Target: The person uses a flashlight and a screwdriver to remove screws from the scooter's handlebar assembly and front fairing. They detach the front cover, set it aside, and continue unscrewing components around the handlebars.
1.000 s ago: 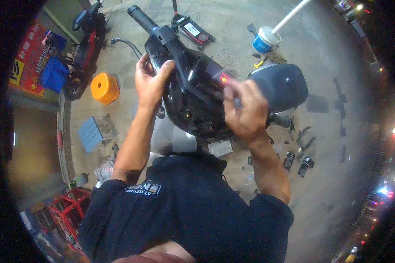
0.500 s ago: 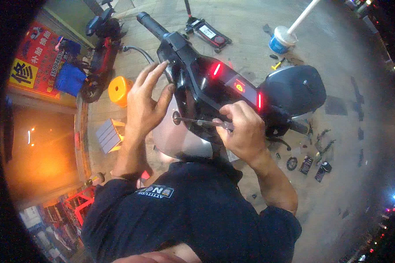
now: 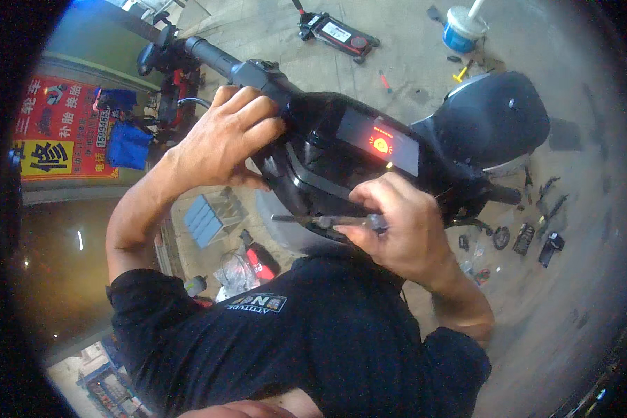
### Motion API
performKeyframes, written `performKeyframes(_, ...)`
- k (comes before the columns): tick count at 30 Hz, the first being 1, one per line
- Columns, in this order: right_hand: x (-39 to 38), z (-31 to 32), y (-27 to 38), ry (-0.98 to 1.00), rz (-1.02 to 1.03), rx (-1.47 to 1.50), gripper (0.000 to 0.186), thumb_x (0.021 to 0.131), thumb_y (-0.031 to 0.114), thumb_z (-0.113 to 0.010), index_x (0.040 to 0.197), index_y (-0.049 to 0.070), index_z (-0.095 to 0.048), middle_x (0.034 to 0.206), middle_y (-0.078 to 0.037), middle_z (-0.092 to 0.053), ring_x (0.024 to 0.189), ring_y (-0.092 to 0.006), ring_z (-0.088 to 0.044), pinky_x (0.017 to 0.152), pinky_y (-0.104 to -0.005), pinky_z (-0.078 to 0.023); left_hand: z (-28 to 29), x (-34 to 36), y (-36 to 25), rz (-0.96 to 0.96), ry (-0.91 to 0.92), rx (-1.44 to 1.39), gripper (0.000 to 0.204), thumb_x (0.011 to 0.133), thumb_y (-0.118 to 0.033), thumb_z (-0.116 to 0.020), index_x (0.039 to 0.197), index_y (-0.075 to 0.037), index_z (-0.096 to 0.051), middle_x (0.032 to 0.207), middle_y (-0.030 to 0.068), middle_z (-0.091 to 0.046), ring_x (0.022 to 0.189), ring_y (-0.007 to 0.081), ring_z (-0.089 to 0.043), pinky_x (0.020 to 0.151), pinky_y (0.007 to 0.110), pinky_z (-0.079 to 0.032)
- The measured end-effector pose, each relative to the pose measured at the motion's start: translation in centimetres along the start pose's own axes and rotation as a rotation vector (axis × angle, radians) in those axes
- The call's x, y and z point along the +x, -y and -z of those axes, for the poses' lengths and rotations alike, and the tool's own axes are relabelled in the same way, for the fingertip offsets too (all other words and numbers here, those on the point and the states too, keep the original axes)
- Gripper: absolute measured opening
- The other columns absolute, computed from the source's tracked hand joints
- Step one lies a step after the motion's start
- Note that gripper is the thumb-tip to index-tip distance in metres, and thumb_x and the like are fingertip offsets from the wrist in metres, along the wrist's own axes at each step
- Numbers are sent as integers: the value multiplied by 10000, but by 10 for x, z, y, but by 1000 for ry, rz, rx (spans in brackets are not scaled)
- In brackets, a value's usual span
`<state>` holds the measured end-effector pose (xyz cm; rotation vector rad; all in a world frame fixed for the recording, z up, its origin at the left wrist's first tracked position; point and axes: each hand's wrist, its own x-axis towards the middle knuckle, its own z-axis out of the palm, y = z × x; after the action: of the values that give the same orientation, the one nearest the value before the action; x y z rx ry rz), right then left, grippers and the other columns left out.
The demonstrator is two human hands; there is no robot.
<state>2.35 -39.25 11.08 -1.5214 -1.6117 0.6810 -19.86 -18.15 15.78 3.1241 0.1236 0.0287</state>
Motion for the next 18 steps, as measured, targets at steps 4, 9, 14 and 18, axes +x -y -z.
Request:
performKeyframes(4, 2, 24, -7, 68, -119, 178, 689, 811, 630, -734, 1055, -2, -606, 822, -74, -587, 719, -151, -583, 637, -287, -460, 5, 9, 5, -42, 18, -15, 764, 478, -452, -887, 1104, -144, -572, 1045, 68, -510, 1026, 275, -511, 827, 421, -398)
performKeyframes(9, 9, 43, 1, 75, 29, -129, 345, 938, 362, -654, 1048, 39, -609, 805, -126, -605, 718, -306, -628, 641, -378, -488, 8, 12, 10, -77, 60, -59, 758, 462, -452, -892, 1080, -146, -579, 1027, 73, -520, 985, 271, -529, 800, 414, -406)
performKeyframes(14, 24, 65, 17, 214, 87, -398, 170, 828, 129, -709, 984, 74, -667, 819, -127, -635, 736, -358, -629, 634, -435, -483, 11, 19, 13, -115, 112, -44, 743, 455, -449, -906, 1070, -169, -597, 1038, 72, -547, 982, 259, -548, 790, 399, -404)
performKeyframes(18, 40, 67, 24, 276, 151, -464, 165, 785, 111, -734, 946, 85, -713, 813, -121, -639, 746, -324, -633, 649, -428, -491, 13, 22, 12, -123, 120, -36, 742, 438, -446, -918, 1064, -182, -619, 1051, 71, -563, 999, 251, -557, 794, 401, -404)
